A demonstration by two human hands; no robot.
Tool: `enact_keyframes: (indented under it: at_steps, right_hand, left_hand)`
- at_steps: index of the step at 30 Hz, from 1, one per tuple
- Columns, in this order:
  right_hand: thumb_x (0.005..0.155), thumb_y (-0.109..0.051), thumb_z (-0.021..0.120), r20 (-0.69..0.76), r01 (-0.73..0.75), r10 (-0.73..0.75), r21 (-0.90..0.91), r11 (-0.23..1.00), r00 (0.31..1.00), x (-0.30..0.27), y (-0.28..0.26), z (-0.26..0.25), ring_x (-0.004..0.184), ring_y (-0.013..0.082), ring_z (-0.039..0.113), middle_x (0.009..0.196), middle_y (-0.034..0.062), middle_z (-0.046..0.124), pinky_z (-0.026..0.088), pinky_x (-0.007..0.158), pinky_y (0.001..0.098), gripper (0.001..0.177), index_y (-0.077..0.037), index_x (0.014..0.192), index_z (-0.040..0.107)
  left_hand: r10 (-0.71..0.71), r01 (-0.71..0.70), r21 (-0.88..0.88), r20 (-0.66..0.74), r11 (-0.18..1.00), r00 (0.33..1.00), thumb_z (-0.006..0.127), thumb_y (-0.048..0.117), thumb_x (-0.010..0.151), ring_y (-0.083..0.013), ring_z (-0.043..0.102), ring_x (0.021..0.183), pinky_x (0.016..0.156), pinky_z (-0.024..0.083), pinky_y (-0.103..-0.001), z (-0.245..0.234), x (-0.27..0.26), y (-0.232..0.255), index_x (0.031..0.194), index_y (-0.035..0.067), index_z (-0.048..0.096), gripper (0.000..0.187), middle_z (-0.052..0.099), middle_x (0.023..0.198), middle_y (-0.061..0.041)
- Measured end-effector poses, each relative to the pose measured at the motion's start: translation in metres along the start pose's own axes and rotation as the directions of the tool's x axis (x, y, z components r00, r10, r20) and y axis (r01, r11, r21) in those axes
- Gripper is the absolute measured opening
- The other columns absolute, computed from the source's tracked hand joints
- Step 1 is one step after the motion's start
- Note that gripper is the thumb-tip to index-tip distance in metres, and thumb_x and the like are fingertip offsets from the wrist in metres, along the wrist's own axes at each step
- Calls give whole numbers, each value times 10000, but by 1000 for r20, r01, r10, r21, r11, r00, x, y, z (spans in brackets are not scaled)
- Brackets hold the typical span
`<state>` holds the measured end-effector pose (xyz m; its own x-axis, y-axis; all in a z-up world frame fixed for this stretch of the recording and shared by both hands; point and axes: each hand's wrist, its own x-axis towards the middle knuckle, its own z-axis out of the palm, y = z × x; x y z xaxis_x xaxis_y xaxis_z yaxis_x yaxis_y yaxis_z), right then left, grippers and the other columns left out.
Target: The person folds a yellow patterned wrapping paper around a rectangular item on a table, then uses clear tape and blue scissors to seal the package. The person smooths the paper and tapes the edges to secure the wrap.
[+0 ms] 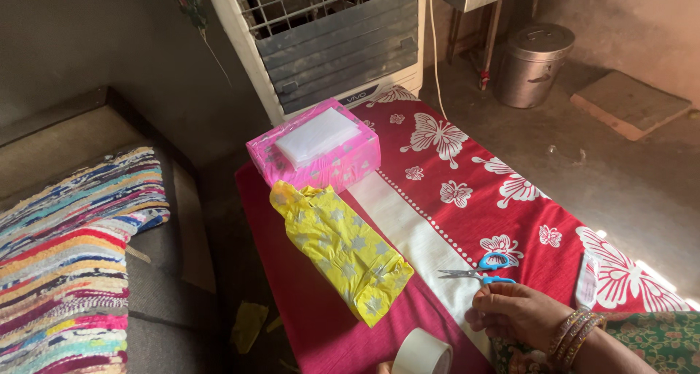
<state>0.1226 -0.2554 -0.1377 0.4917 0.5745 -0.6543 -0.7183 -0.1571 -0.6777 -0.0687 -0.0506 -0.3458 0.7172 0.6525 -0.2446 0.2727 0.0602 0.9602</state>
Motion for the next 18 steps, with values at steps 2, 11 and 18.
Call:
enact_keyframes:
  at_steps: [2,11,18]
  right_hand:
    - [873,-227,717,39,25,-26,35,999,999,7,6,-7,851,222,743,901,103,768,581,765,387,219,-55,996,664]
    - [974,-240,606,-86,330,-318,228,916,944,7,-20,-31,870,264,705,1004,181,722,593,822,426,313,56,1056,661]
    - [971,-221,575,-118,376,-358,271,886,926,-5,-27,37,943,243,718,1078,186,749,577,841,410,255,1,1042,676]
  left_hand:
    - [1,-1,4,-1,1000,1000,707,402,762,-301,730,968,869,566,-452,-2,1,-1,1165,85,713,513,738,1044,-135]
    - [18,-18,52,-5,999,1000,712,388,735,-315,703,1001,886,546,-471,-31,5,19,1181,77,693,544,711,1086,-139]
    - [250,-212,304,-92,929,964,716,378,715,-325,682,1026,900,531,-486,-71,-11,94,1193,70,678,569,689,1119,-141]
